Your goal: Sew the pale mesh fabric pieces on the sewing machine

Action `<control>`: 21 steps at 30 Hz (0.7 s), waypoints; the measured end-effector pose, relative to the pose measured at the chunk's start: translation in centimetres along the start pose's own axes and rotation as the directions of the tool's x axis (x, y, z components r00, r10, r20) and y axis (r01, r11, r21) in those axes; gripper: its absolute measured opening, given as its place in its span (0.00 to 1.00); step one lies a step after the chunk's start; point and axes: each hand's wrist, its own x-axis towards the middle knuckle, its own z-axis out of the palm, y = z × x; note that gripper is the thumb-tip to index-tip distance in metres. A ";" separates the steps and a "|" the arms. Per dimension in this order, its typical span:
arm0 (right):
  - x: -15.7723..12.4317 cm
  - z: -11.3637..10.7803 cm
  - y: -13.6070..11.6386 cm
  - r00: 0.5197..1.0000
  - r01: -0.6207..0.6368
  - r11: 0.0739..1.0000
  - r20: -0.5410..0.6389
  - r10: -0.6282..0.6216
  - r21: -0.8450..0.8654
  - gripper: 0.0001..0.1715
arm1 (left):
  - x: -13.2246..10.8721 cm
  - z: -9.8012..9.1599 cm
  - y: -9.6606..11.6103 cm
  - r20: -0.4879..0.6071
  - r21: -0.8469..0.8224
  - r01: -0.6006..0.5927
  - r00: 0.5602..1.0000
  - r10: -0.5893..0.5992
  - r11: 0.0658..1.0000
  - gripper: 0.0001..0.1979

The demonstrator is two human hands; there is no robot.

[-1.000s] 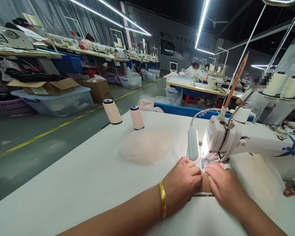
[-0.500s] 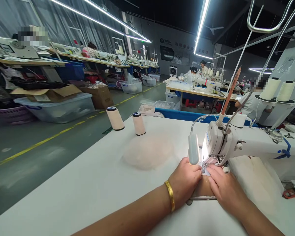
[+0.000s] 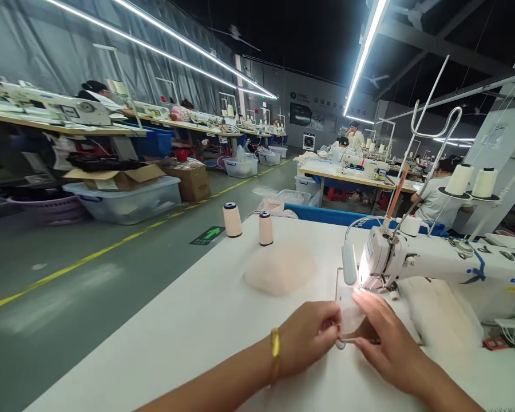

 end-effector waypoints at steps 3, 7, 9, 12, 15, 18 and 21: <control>1.5 -0.5 -2.4 0.949 -0.288 0.882 0.236 0.210 0.373 0.23 | -3.1 -3.4 0.8 0.194 -0.663 0.269 0.963 -0.187 0.699 0.06; 4.8 -0.8 -5.8 0.853 -0.511 0.578 0.462 0.244 0.637 0.24 | -4.8 -6.4 1.0 0.446 -0.825 0.497 0.865 -0.231 0.269 0.18; 6.1 -0.9 -7.5 0.801 -0.579 0.587 0.529 0.280 0.567 0.20 | -4.9 -6.8 0.8 0.491 -0.802 0.537 0.842 -0.223 0.261 0.25; 7.4 -0.4 -8.6 0.756 -0.611 0.676 0.557 0.344 0.411 0.14 | -4.7 -6.8 0.1 0.431 -0.784 0.511 0.857 -0.284 0.353 0.28; 8.0 1.0 -7.3 0.753 -0.616 0.661 0.567 0.335 0.428 0.17 | -4.9 -7.3 -0.9 0.356 -0.821 0.455 0.881 -0.313 0.346 0.27; 8.7 3.0 -5.3 0.713 -0.663 0.486 0.679 0.175 0.570 0.24 | -5.5 -8.6 -2.5 0.253 -0.890 0.357 0.904 -0.346 0.285 0.27; 10.2 4.8 -4.4 0.784 -0.619 0.263 0.605 0.143 0.740 0.30 | -5.6 -9.7 -4.9 0.089 -0.918 0.256 0.878 -0.471 0.303 0.28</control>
